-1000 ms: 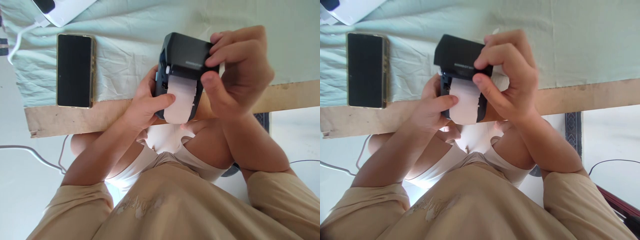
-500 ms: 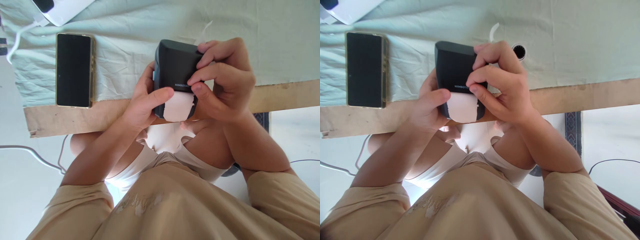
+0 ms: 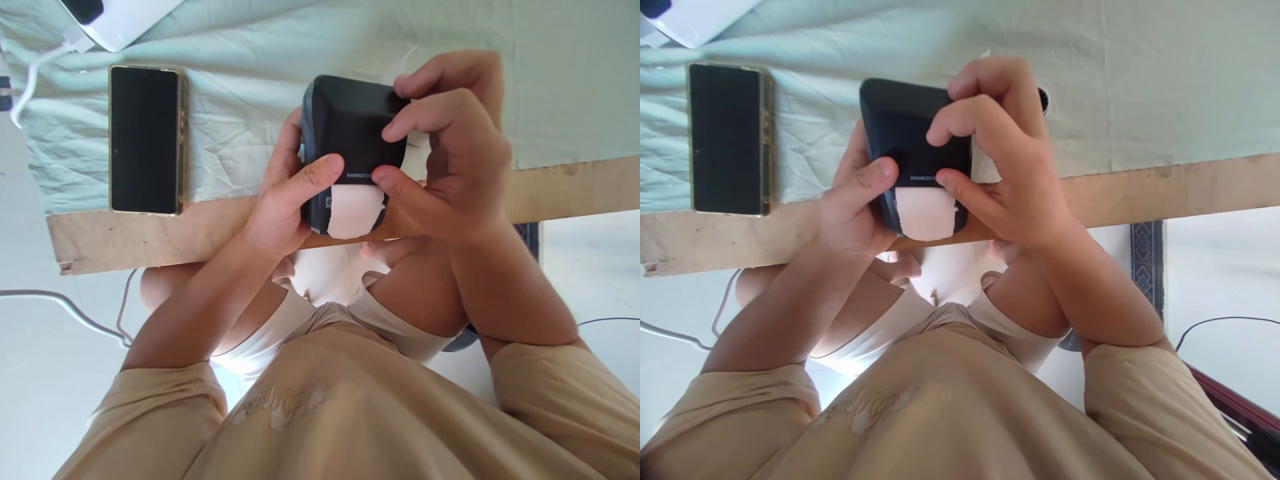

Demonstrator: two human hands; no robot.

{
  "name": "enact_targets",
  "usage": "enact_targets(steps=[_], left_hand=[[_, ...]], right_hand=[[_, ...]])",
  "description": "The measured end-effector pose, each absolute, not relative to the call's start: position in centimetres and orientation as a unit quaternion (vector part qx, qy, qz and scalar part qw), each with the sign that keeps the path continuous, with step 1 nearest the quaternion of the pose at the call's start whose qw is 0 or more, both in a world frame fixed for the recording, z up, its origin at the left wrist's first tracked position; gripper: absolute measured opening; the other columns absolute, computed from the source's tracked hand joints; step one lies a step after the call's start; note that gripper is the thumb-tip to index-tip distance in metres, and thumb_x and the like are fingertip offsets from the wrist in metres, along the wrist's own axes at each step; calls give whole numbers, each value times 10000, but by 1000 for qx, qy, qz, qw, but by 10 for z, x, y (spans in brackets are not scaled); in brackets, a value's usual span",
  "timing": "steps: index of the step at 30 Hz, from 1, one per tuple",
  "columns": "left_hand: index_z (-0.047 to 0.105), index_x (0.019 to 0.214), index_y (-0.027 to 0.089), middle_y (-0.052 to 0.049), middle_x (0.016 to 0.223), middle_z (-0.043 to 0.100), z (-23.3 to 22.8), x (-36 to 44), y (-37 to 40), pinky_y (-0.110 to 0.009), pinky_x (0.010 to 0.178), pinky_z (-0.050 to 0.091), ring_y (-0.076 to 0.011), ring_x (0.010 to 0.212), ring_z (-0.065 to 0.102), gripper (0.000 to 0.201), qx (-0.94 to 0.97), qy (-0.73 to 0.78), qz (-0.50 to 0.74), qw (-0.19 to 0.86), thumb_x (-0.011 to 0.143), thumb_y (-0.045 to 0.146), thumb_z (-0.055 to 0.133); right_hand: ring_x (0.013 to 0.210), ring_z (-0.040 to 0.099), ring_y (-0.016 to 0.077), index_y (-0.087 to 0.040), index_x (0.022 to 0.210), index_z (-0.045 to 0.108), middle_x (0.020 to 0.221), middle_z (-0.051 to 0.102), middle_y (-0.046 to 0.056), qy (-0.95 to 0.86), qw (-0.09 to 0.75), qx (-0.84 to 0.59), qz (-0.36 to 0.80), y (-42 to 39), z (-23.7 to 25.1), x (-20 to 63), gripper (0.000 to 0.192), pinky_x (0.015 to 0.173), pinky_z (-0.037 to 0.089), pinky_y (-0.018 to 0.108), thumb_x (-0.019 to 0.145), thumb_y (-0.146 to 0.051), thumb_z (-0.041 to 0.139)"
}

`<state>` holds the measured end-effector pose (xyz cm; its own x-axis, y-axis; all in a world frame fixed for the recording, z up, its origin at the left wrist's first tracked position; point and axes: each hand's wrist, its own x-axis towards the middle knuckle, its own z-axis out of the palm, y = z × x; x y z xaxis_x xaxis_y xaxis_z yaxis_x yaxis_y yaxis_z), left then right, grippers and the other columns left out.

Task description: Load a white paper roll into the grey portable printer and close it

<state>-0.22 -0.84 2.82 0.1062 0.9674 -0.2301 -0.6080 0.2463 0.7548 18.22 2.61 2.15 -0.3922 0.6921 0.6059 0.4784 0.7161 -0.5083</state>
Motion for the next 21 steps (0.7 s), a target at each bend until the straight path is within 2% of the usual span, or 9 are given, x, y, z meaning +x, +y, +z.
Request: enact_targets(steps=[4, 7, 12, 15, 18, 21], left_hand=[[580, 1138, 241, -2, 1013, 753, 29, -2, -9, -312, 814, 560, -232, 1064, 752, 374, 245, 356, 565, 703, 815, 179, 759], [595, 1124, 265, 4, 1010, 759, 28, -1, -10, -309, 773, 565, -242, 1063, 760, 408, 253, 363, 558, 702, 777, 236, 808], [640, 1079, 273, 6, 945, 733, 24, 1, -9, -287, 820, 574, -241, 1125, 741, 335, 268, 385, 566, 678, 787, 273, 803], [653, 1073, 284, 7, 996, 748, 19, -1, -7, -296, 852, 584, -243, 1142, 727, 309, 282, 385, 562, 675, 807, 305, 807], [650, 1056, 273, 2, 1000, 758, 17, -4, -6, -319, 817, 583, -258, 1088, 737, 333, 283, 363, 556, 692, 797, 355, 842], [652, 1066, 256, -14, 939, 758, 22, -5, -7, -338, 807, 570, -277, 1092, 735, 289, 237, 390, 547, 702, 842, 397, 767]], right_hand=[[1266, 598, 292, -311, 1111, 675, 1237, 628, 74, -843, 374, -365, 125, 23, 32, 185, 188, 1060, 567, 518, 925, -336, 661], [1246, 611, 287, -301, 1096, 670, 1235, 629, 79, -849, 365, -358, 130, 23, 36, 185, 182, 1046, 570, 497, 914, -308, 674], [1216, 632, 268, -311, 1096, 660, 1222, 648, 67, -852, 366, -353, 128, 23, 35, 184, 164, 1035, 573, 477, 931, -309, 656], [1172, 655, 262, -311, 1081, 656, 1210, 669, 60, -852, 369, -353, 111, 25, 31, 185, 136, 995, 581, 472, 948, -336, 646], [1049, 682, 243, -294, 1057, 653, 1068, 715, 49, -836, 432, -332, 61, 32, 26, 186, 127, 868, 583, 429, 954, -368, 638], [872, 651, 216, -238, 956, 677, 859, 685, 50, -771, 548, -323, 37, 43, 22, 191, 111, 709, 485, 383, 955, -310, 593]])
